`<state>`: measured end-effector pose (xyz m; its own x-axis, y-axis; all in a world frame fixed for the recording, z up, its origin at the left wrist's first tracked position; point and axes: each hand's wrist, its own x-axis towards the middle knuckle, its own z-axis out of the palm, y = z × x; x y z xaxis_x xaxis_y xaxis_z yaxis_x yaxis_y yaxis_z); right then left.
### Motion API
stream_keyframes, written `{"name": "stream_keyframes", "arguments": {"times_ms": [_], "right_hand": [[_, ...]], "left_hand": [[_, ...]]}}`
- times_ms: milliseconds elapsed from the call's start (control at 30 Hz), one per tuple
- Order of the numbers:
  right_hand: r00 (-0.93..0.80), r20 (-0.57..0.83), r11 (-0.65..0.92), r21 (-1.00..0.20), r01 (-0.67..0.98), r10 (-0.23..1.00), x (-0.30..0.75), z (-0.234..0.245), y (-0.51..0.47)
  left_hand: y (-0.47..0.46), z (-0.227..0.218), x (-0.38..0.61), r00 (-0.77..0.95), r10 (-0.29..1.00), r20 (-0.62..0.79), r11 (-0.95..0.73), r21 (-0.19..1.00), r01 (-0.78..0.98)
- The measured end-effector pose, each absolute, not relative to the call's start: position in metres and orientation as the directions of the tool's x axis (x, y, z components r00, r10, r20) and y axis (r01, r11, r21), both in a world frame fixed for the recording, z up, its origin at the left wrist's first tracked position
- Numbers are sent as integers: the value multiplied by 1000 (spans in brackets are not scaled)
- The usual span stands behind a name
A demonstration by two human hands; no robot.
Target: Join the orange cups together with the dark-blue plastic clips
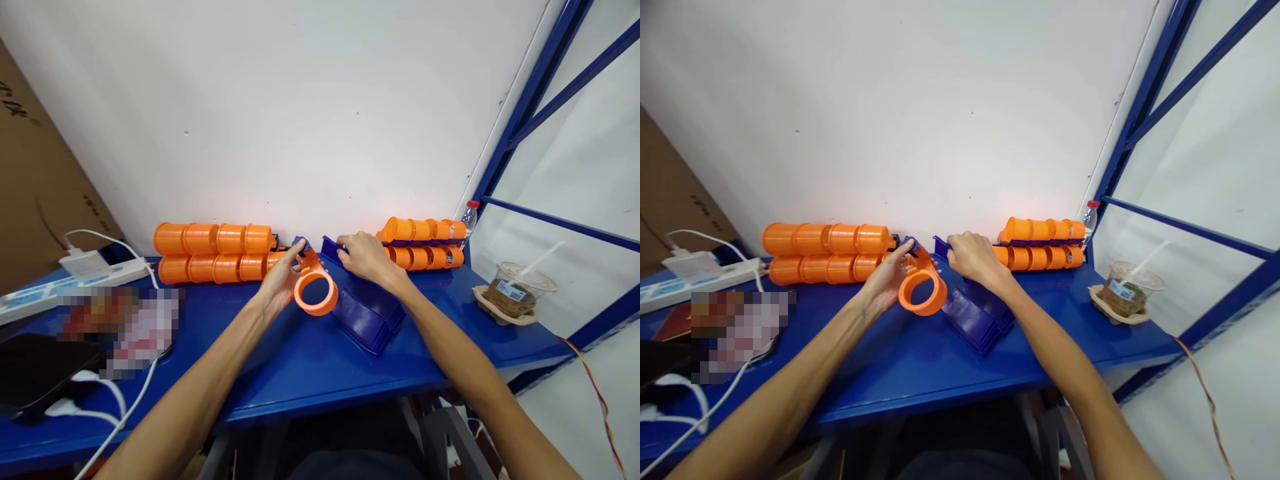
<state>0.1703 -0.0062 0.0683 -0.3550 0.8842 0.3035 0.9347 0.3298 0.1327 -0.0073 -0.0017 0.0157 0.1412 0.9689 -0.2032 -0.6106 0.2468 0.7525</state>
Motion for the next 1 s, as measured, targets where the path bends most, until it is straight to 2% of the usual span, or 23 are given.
{"name": "stream_keyframes", "arguments": {"times_ms": [433,733,1000], "right_hand": [[-387,373,350,165,922,843,166,49,-23],[-426,341,372,214,903,838,162,49,-30],[-454,311,394,237,888,835,161,49,-34]], "left_hand": [[2,6,-4,120,985,-128,174,776,-606],[-1,6,0,75,997,-31,68,819,-570],[-3,10,2,29,999,-29,40,824,-565]]}}
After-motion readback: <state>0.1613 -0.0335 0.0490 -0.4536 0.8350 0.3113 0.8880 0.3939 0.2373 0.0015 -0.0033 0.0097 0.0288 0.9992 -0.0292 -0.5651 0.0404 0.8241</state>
